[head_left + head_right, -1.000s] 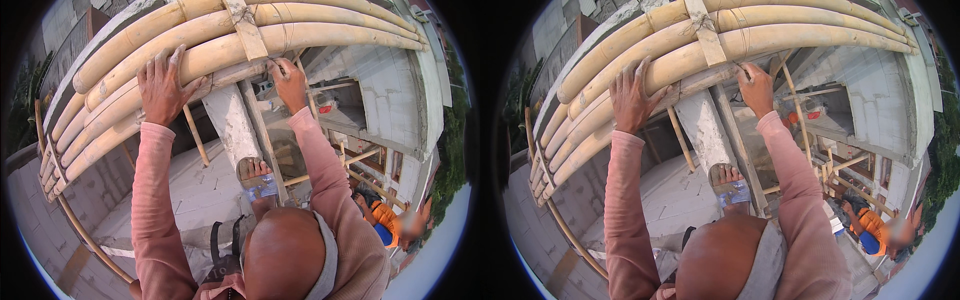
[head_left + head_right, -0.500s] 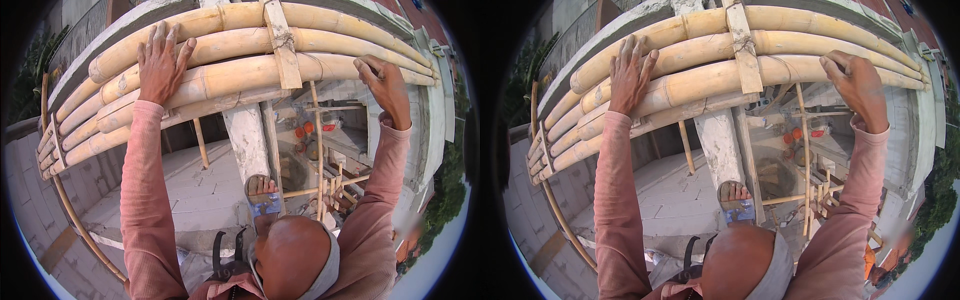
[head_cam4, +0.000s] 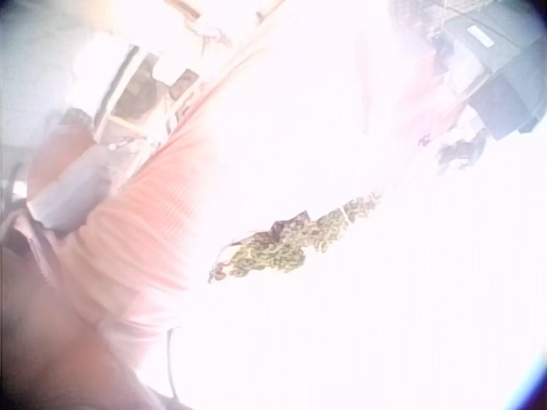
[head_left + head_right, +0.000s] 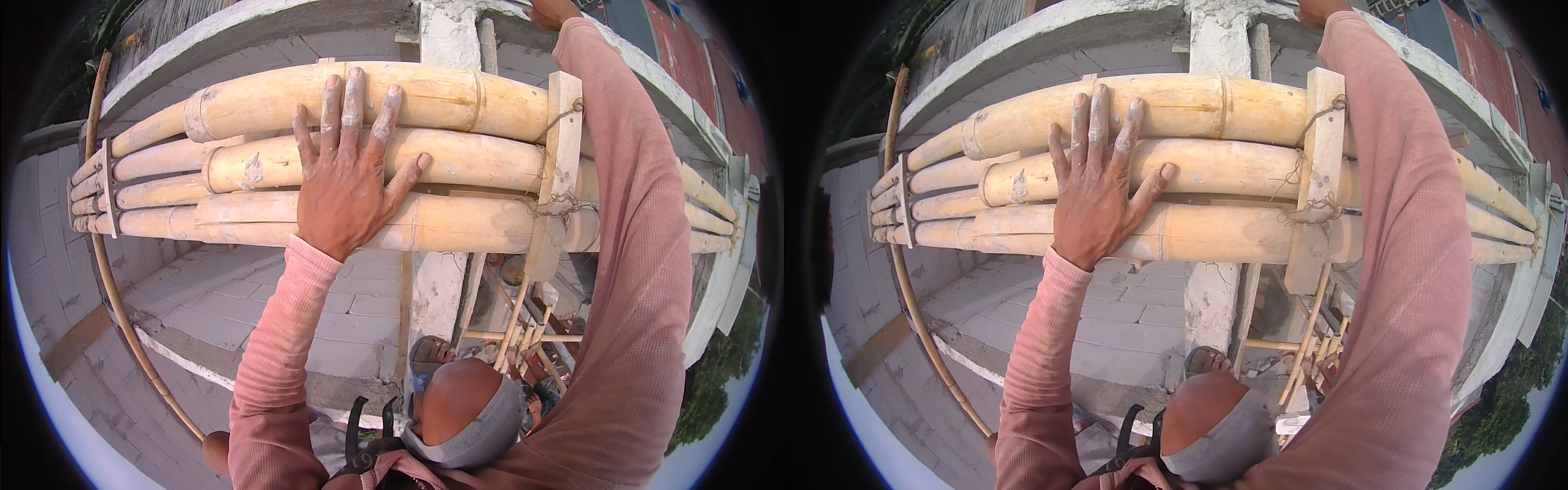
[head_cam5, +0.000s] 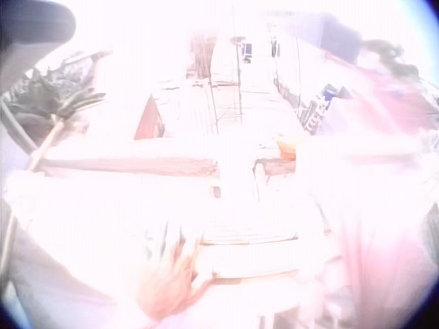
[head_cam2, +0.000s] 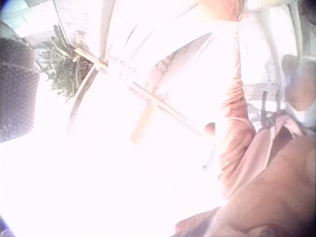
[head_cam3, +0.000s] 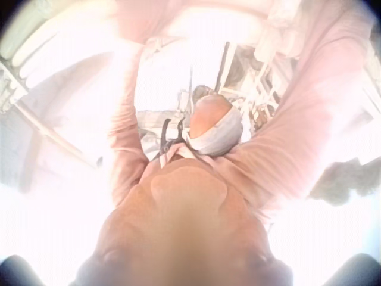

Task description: The person secures bamboo poles to a concrete beam by wrapping wire around them, tightening the wire with pliers, and twisting the ends by hand.

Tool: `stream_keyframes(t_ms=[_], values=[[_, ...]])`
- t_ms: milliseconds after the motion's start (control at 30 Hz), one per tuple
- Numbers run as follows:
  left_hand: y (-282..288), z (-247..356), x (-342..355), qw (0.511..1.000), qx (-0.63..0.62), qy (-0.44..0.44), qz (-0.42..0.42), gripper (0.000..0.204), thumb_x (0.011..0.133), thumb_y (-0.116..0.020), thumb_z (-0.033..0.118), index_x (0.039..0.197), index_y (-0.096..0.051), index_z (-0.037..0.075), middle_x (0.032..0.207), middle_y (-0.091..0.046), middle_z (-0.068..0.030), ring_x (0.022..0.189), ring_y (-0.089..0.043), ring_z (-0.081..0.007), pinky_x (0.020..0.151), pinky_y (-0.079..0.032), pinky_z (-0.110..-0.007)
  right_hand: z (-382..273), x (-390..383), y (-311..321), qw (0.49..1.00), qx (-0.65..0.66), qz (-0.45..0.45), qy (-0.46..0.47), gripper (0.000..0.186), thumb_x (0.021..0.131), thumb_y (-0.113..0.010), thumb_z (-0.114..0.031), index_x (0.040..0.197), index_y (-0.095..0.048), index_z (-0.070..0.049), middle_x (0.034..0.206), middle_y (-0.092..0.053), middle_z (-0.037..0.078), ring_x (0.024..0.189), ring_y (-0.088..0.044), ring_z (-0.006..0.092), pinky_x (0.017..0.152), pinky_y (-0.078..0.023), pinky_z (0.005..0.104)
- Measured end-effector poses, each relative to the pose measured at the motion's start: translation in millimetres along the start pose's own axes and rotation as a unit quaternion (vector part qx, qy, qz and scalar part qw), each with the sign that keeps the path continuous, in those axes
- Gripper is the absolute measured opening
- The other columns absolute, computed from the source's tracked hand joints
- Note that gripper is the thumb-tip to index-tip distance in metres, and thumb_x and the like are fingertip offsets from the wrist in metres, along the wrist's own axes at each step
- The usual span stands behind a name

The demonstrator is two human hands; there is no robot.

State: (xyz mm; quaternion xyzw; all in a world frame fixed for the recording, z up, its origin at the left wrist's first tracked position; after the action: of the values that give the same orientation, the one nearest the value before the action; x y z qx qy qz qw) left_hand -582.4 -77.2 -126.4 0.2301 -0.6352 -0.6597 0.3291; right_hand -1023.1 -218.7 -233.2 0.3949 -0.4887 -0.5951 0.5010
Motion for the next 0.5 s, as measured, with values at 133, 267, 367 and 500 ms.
stream_keyframes(t_ms=[133,267,367,500], values=[[8,2,5,0.999,-0.031,0.017,-0.022,0.079,0.099,-0.051,0.063,0.162,-0.031,0.021,0.169,-0.019,-0.0189,0.157,-0.012,-0.0382,0.124,-0.001,-0.062,-2,43,-43,0.997,-0.067,-0.027,0.014,0.065,0.094,-0.064,-0.021,0.152,-0.035,-0.019,0.136,-0.051,0.015,0.115,-0.060,0.0321,0.099,-0.050,0.0430],[9,2,11,0.998,-0.054,0.023,-0.032,0.079,0.098,-0.054,0.062,0.161,-0.035,0.019,0.168,-0.020,-0.0210,0.157,-0.013,-0.0400,0.124,0.001,-0.062,11,72,-77,0.989,-0.086,-0.116,0.019,0.084,0.090,-0.064,-0.017,0.163,-0.022,-0.024,0.153,-0.044,0.019,0.127,-0.058,0.0391,0.106,-0.049,0.0481],[8,-1,9,0.997,-0.060,0.033,-0.042,0.078,0.098,-0.054,0.062,0.160,-0.036,0.019,0.168,-0.020,-0.0217,0.156,-0.014,-0.0413,0.124,0.000,-0.061,1,75,-87,0.981,-0.036,-0.189,0.035,0.089,0.086,-0.067,-0.017,0.163,-0.022,-0.023,0.148,-0.047,0.021,0.127,-0.056,0.0438,0.105,-0.050,0.0501],[6,-4,7,0.997,-0.057,0.036,-0.038,0.078,0.097,-0.053,0.063,0.160,-0.037,0.020,0.168,-0.020,-0.0209,0.157,-0.013,-0.0397,0.124,0.000,-0.061,-6,82,-93,0.975,-0.028,-0.217,0.034,0.079,0.084,-0.070,-0.013,0.155,-0.035,-0.014,0.145,-0.051,0.019,0.129,-0.056,0.0438,0.106,-0.050,0.0518]])
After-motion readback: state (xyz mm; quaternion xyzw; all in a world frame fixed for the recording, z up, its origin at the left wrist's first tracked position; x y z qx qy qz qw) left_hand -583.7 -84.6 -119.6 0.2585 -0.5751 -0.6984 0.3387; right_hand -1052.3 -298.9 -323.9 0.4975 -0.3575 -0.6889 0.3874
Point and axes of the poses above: each hand's wrist, its own x-axis towards the middle knuckle, its own y-axis out of the back of the hand, z = x × y, the point moved 8 cm from there along x, towards the middle knuckle
